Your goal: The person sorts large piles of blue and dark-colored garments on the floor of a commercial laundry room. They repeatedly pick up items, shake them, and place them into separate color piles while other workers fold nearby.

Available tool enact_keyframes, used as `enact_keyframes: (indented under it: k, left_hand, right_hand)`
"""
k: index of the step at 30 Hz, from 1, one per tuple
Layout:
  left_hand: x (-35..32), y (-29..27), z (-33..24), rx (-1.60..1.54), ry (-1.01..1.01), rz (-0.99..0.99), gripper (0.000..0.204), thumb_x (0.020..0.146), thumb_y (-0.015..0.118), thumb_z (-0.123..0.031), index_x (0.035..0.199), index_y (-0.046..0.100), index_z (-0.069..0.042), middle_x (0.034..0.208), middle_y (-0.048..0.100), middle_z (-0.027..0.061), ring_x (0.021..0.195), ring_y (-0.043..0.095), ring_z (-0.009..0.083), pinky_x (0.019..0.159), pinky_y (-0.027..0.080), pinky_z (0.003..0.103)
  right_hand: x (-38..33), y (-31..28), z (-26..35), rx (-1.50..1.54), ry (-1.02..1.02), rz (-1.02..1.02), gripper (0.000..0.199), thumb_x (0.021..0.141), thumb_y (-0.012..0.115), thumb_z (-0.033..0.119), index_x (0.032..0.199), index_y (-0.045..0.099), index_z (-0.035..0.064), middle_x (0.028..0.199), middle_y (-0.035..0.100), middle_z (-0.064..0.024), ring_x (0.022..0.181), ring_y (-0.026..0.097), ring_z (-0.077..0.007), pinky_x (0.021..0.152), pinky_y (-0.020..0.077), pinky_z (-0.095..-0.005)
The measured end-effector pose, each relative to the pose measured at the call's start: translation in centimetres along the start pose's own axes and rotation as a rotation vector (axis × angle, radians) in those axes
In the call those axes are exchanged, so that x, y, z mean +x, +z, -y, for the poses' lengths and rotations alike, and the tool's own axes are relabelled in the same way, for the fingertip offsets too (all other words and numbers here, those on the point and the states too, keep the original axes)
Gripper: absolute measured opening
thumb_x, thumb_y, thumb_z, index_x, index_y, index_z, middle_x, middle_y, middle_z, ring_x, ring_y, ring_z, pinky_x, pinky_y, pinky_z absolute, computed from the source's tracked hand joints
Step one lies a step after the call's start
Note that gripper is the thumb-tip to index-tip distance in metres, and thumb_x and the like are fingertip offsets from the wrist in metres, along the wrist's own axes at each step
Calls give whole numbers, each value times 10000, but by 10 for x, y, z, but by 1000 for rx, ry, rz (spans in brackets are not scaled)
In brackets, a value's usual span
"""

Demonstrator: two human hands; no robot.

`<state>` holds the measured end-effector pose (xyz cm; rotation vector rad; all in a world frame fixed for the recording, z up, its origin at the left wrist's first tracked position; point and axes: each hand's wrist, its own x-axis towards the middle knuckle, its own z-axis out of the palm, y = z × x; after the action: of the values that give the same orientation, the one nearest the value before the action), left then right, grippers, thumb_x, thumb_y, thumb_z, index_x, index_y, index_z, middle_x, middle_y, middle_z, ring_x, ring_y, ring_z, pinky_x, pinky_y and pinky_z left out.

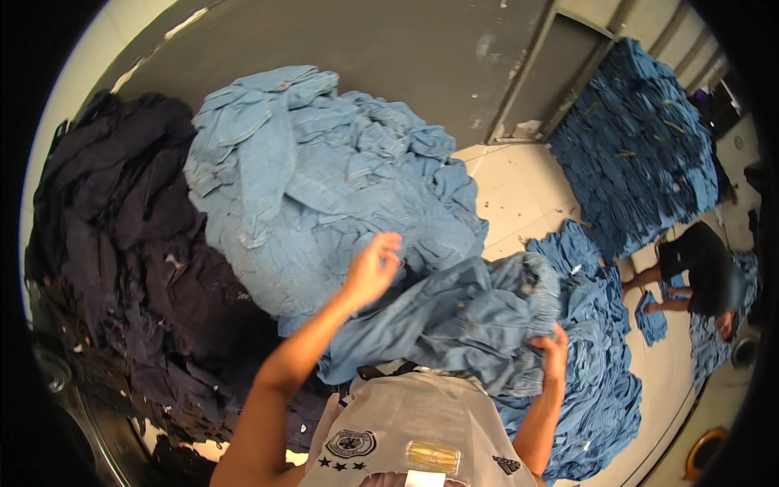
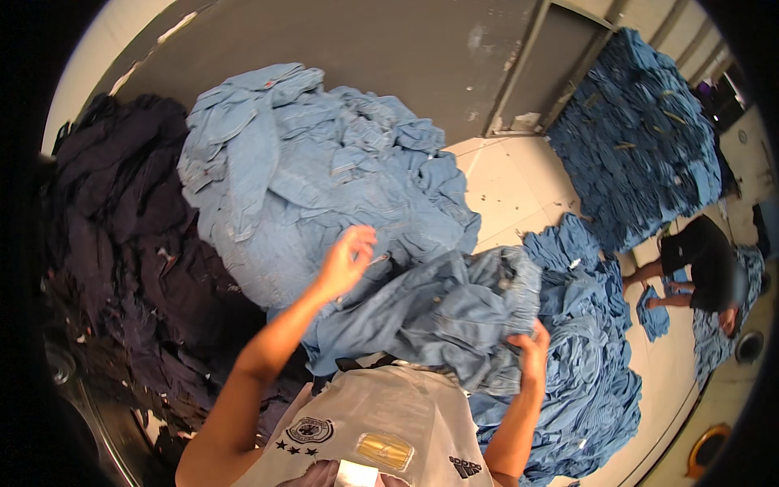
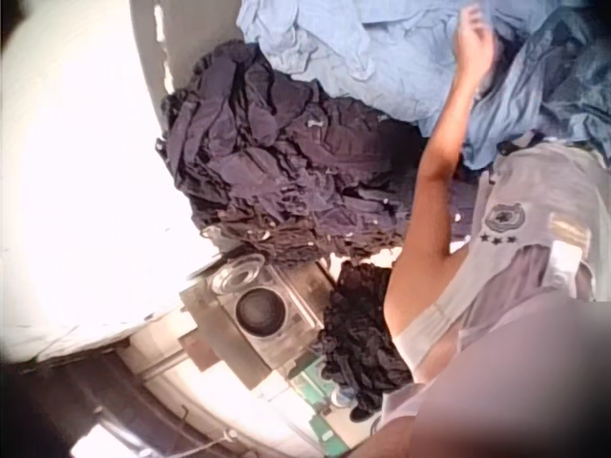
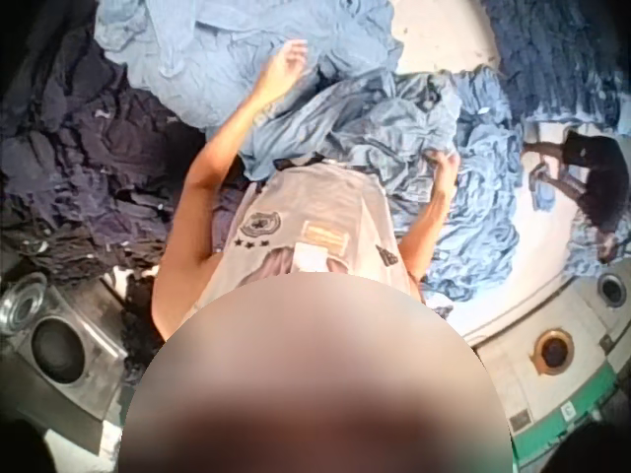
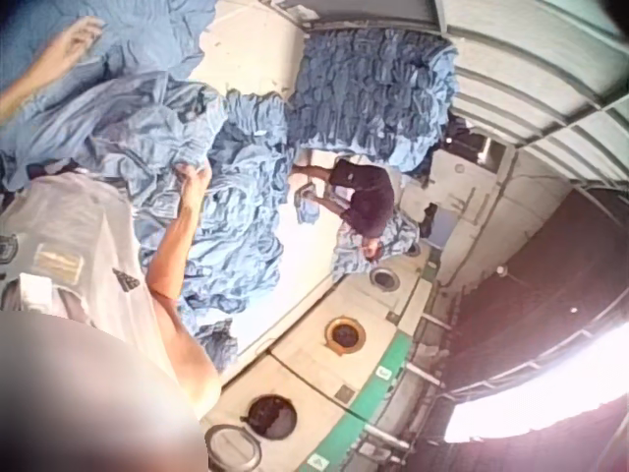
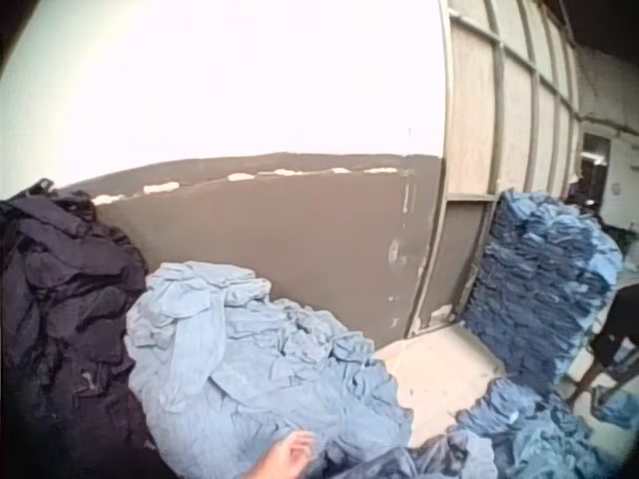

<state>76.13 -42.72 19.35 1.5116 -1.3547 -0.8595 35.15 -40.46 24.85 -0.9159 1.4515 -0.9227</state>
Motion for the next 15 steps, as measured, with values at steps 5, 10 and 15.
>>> enact_keyframes:
  k: [5, 10, 15]
  left_hand:
    - [136, -46, 61, 501, 190, -124, 420, 816, 633, -101, 1225, 554, -46, 1159, 633, 213, 1083, 601, 389, 905, 490, 429]
    - [183, -28, 117, 1268, -114, 140, 662, 859, 642, -482, 1309, 504, -17, 1289, 552, 225, 1249, 475, 398, 1105, 299, 467]
    - [152, 48, 125, 953, -97, 60, 659, 815, 708, -302, 1339, 460, 12, 1417, 349, 329, 1349, 330, 447, 1099, 312, 498]
  right_hand:
    - [-37, -103, 8, -36, -141, -161, 589, 613, 602, 69, 1196, 587, -16, 1015, 666, -69, 889, 630, -183, 825, 487, -292]
    - [-33, -114, -39, -105, 26, -454, 510, 656, 627, 80, 1153, 587, -24, 977, 669, -115, 805, 638, -210, 794, 503, -332]
    - [-3, -75, -91, -281, 354, -292, 448, 654, 687, 165, 1040, 618, -51, 842, 685, -141, 798, 633, -225, 770, 490, -353]
